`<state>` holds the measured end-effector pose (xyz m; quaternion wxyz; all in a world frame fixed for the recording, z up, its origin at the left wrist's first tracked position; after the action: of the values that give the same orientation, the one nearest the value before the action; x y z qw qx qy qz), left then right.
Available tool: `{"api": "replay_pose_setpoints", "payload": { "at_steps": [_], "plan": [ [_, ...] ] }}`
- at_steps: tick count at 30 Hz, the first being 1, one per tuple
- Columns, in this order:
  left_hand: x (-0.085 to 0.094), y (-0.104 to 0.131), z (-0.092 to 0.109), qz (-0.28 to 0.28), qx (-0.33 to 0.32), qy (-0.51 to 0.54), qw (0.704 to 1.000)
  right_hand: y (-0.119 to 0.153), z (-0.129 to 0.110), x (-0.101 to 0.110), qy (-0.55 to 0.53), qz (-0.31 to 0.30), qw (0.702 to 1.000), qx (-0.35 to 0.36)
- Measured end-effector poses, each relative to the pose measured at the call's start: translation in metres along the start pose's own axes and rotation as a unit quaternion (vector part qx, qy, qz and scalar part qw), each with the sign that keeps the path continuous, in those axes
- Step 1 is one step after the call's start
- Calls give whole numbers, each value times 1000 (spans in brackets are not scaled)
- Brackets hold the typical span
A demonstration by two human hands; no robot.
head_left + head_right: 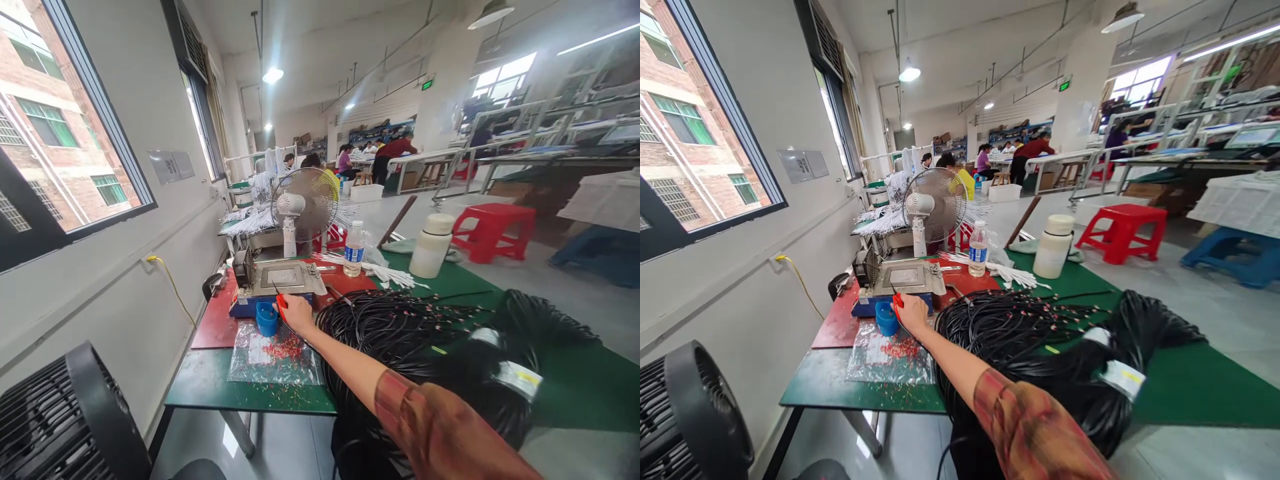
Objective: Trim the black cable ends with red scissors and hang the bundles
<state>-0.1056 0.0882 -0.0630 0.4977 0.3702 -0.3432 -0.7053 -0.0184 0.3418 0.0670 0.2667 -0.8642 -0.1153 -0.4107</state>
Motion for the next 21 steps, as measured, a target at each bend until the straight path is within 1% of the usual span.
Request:
{"api": "replay_pose_setpoints", "payload": {
  "at_steps": [8,13,16,18,21],
  "plan": [
    [-105,-13,65,-31,-44,-51,997,-8,-3,-12,43,-33,998,35],
    [-161,-12,104,-58,-60,-83,993,-10,-1,-16,56,-41,996,54],
    [-186,-8,123,-75,-63,-95,991,-10,-2,-17,58,-42,995,67],
    [-198,-5,136,-85,-63,-99,989,-9,-4,-13,58,-39,995,76],
    [-210,0,157,-96,-63,-99,988,-15,-8,3,58,-26,994,91]
  ]
}}
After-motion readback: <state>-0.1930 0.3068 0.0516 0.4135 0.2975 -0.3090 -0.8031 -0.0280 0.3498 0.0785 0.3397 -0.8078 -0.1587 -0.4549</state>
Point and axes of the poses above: each hand's wrist, its own y-axis away from the middle knuckle, its own x-axis out of the back of the hand, z = x × y, the point moved 3 cm from there along -y, towards the middle knuckle, and after that the axes turned 13 degrees about x, right-handed, at the moved point
